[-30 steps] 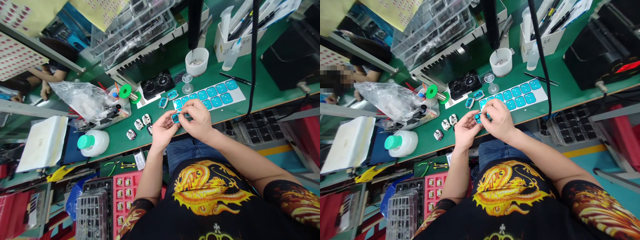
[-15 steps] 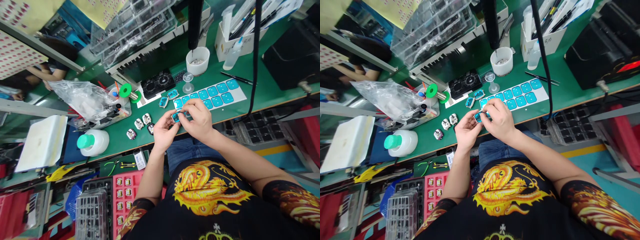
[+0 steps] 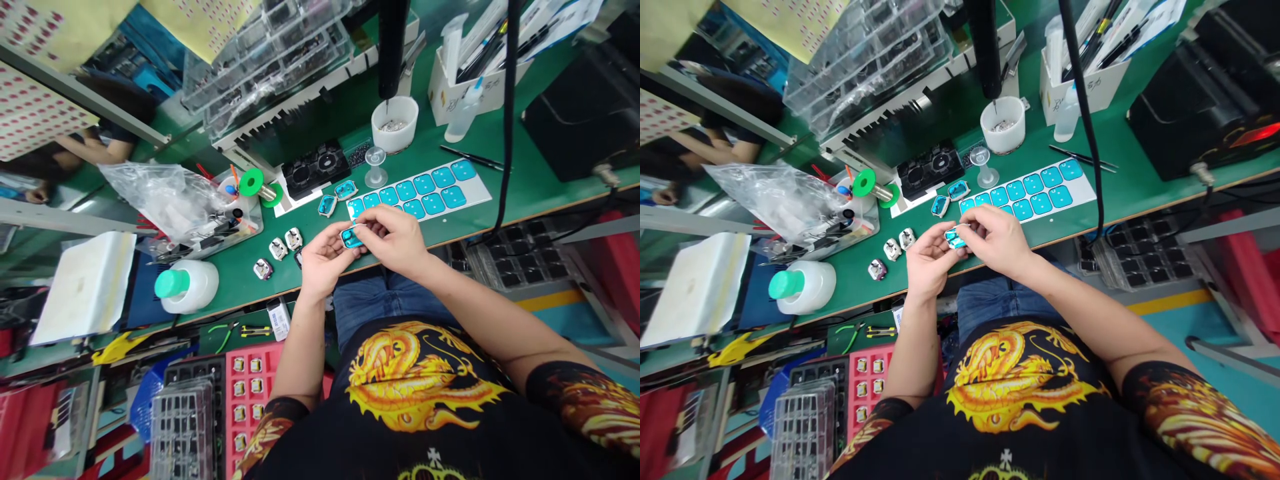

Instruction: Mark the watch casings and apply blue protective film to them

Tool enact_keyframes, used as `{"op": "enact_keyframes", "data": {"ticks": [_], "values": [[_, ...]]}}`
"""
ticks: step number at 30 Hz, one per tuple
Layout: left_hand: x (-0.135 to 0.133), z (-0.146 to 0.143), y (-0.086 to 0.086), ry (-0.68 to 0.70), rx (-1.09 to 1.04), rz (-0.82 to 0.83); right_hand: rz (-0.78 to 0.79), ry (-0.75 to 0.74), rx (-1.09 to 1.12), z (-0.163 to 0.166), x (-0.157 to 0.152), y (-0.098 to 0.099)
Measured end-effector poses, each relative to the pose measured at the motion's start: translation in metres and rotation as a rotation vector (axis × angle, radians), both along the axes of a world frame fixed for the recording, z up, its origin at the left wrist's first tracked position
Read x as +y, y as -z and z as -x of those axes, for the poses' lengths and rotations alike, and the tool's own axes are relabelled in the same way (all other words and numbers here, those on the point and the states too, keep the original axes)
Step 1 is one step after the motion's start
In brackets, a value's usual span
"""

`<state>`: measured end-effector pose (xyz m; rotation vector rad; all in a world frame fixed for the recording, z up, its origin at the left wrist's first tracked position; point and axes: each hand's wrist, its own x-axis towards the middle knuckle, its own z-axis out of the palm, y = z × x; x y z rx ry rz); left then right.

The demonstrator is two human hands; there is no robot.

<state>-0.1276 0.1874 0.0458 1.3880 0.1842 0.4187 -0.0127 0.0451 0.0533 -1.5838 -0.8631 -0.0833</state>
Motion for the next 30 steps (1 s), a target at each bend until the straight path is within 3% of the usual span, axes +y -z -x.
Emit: {"op": "enact_keyframes", "data": {"ticks": [10, 17, 30], "values": [[0.0014, 0.0012, -0.0026, 0.031, 0.026, 0.043, -0.061, -0.123, 0.209, -0.0084, -0.0058, -0.0027], [-0.0009, -0.0021, -0.0049, -0.059, -0.025, 0.055, -0.011, -0.197, 0.226, -0.0055, -0.0086, -0.0047], [0.0004, -0.0019, -0.0034, 0.003, -0.018, 0.062, -0.022, -0.214, 0.329, -0.0086, -0.0088, -0.0059]]}}
